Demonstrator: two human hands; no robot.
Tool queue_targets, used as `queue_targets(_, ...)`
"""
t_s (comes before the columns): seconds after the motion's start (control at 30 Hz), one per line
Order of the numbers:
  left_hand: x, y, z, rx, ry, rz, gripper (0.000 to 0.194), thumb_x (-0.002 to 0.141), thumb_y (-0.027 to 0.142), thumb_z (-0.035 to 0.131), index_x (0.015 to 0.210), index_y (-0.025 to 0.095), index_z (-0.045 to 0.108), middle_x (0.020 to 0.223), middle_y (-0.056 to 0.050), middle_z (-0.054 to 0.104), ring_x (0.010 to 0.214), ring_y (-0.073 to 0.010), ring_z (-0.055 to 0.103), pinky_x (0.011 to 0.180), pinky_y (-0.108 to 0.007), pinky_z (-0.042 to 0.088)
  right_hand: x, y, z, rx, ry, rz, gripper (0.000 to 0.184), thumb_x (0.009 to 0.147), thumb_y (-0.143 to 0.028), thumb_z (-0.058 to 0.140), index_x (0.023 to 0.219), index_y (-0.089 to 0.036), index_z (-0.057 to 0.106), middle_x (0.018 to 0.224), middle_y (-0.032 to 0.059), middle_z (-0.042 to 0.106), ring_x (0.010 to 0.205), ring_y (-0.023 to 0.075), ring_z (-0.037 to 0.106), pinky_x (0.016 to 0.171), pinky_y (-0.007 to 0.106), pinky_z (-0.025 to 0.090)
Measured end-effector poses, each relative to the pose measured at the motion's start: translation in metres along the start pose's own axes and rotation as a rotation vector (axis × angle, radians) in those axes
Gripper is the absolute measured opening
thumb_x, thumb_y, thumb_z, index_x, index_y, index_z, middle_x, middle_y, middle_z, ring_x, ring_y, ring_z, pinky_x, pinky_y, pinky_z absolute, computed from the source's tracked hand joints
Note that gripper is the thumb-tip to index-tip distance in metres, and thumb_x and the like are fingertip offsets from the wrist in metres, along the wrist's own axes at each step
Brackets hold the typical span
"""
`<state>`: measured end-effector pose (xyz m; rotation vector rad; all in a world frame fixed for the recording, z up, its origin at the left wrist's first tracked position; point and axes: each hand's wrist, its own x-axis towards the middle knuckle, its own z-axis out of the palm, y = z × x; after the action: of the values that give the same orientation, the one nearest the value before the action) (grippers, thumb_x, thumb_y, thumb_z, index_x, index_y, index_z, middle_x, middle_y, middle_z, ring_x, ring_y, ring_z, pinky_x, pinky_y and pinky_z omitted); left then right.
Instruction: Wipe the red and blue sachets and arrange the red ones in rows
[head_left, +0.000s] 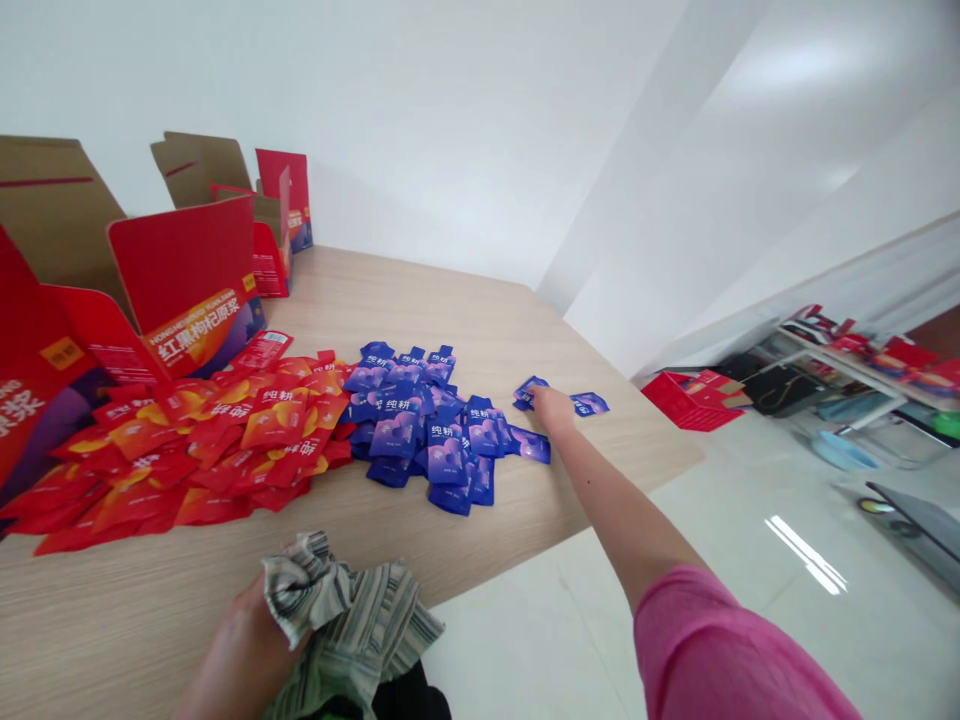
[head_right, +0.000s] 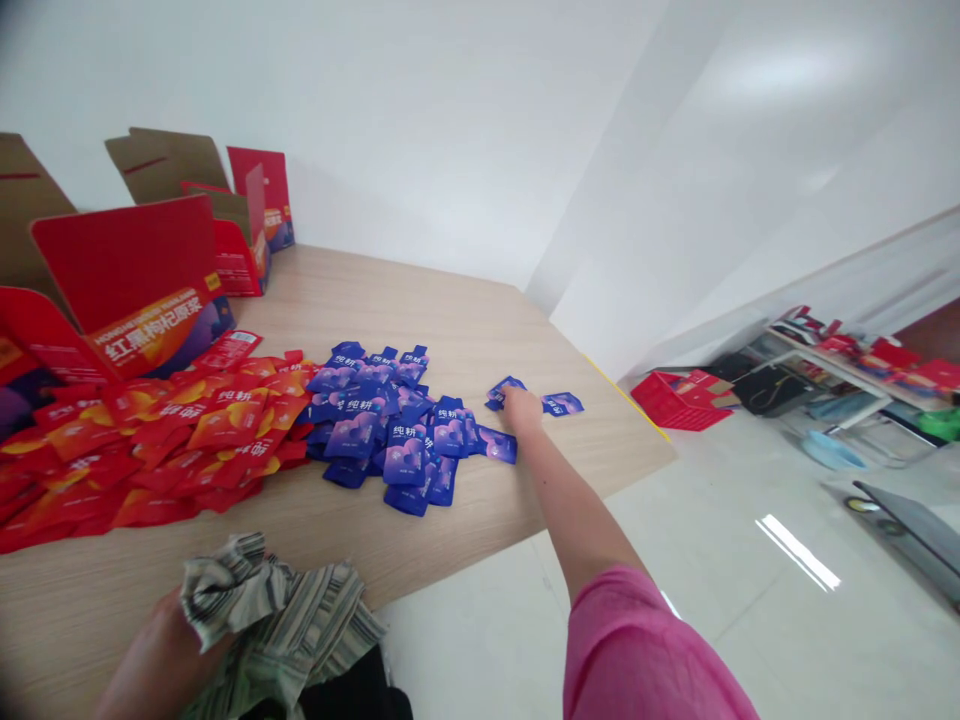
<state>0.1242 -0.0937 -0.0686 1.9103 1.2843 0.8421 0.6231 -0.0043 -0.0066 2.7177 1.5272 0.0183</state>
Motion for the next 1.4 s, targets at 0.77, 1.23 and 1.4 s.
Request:
queue_targets(0.77, 0.003, 0.033, -0.008, -0.088, -0.041, -0.005, 0.026, 0.074, 0.038, 0.057, 0.09, 0.023, 0.071, 0.094, -0.011, 0.079, 0.094, -0.0294, 0.075, 0.086, -0.037, 0.059, -0.036, -0.035, -0.018, -0.064, 0.011, -0.05, 0.039, 0.094, -0.038, 0.066, 0.125, -0.014, 0.06, 0.126, 0.0113, 0.062, 0.106, 0.0233, 0.065, 0.09, 0.044, 0.056)
queue_targets(1.23, 0.01, 0.098, -0.009, -1.321, -0.578, -0.84, 0.037, 0.092, 0.046, 0.052, 0.094, 0.014, 0.072, 0.093, -0.011, 0.079, 0.104, -0.0287, 0.072, 0.102, -0.039, 0.05, -0.192, -0.079, -0.098, 0.728, 0.427, -0.976, 0.03, 0.105, -0.032, 0.041, 0.107, -0.025, 0.071, 0.113, 0.0059, 0.077, 0.107, 0.0187, 0.071, 0.095, 0.033, 0.054)
queue_targets(1.4, 0.018, 0.104, -0.005, -1.577, -0.743, -0.864, 0.04, 0.09, 0.048, 0.057, 0.083, 0.012, 0.074, 0.087, -0.012, 0.079, 0.101, -0.0298, 0.073, 0.101, -0.039, 0.05, -0.249, -0.088, -0.077, 0.98, 0.21, -1.169, 0.03, 0.105, -0.034, 0.04, 0.11, -0.027, 0.069, 0.105, 0.0059, 0.079, 0.097, 0.0183, 0.074, 0.084, 0.032, 0.058)
